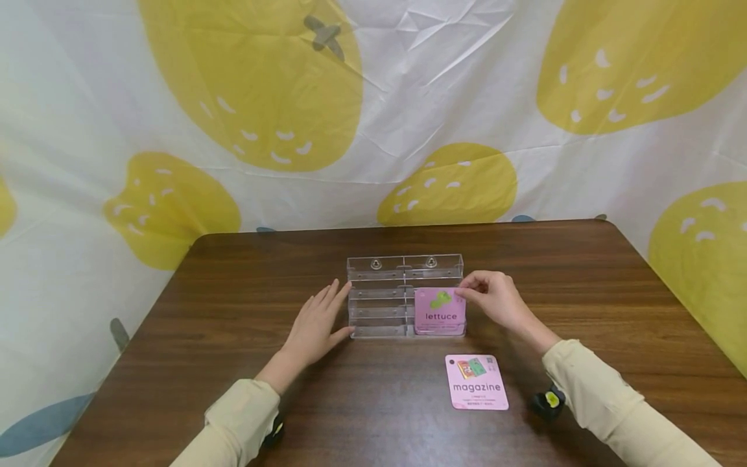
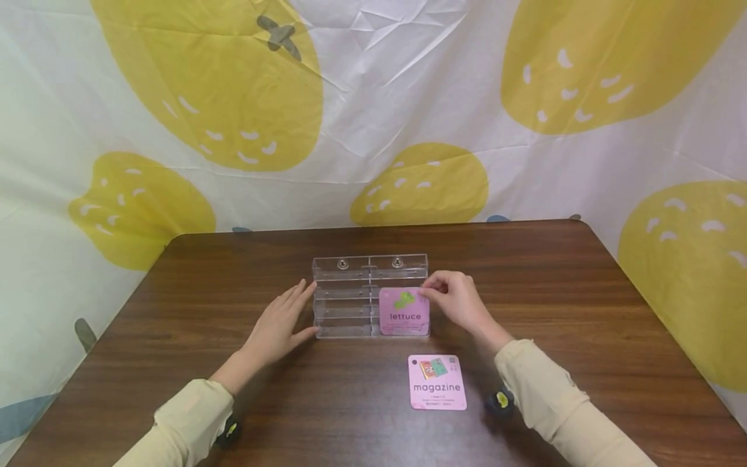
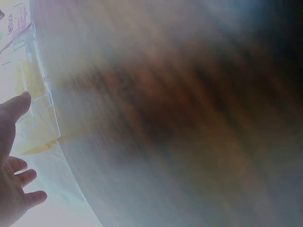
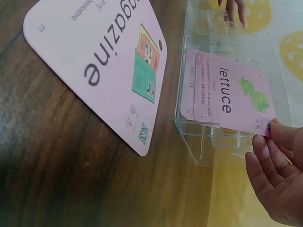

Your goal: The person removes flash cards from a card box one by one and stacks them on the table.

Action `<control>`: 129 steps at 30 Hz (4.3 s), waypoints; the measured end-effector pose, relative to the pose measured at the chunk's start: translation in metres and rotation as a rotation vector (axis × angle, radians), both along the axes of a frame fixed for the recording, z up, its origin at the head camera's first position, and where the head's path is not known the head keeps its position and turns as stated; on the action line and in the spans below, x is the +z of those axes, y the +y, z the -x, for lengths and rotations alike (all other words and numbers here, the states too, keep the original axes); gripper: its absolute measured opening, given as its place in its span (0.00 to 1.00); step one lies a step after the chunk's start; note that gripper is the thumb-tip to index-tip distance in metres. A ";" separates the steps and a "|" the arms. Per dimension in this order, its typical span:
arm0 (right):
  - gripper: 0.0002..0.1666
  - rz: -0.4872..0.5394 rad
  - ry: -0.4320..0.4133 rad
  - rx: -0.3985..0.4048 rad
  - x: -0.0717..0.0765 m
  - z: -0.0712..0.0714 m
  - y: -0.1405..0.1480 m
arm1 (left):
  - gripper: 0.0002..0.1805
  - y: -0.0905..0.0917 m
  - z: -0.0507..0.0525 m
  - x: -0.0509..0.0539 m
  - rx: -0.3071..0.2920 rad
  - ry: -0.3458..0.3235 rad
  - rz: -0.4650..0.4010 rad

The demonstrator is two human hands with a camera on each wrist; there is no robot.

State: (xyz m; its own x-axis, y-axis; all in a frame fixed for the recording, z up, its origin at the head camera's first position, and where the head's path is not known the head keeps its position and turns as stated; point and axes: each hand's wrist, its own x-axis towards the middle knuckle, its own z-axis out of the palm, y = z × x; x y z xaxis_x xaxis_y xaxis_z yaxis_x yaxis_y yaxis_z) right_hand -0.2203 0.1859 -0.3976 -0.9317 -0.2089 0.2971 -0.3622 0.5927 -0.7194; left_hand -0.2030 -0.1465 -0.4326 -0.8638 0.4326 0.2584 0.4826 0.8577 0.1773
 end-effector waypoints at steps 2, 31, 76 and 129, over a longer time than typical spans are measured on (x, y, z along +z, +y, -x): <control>0.03 0.001 -0.003 0.003 0.001 0.000 0.000 | 0.44 0.000 0.000 0.000 0.001 -0.001 0.003; 0.04 0.050 0.015 0.058 0.024 -0.003 -0.002 | 0.44 0.000 0.000 0.001 -0.004 0.012 0.000; 0.08 0.161 -0.249 0.145 0.009 -0.042 0.025 | 0.43 0.001 -0.001 0.001 -0.002 0.002 0.000; 0.15 0.211 -0.594 0.174 -0.034 -0.061 0.045 | 0.43 0.000 -0.001 0.001 -0.011 0.018 -0.007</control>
State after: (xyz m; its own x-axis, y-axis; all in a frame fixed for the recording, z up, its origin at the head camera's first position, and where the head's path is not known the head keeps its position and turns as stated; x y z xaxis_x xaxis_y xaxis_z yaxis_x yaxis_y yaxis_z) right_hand -0.1590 0.2313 -0.4313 -0.9077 -0.3654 -0.2063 0.0543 0.3853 -0.9212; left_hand -0.2024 -0.1464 -0.4316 -0.8545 0.4398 0.2765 0.4947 0.8513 0.1746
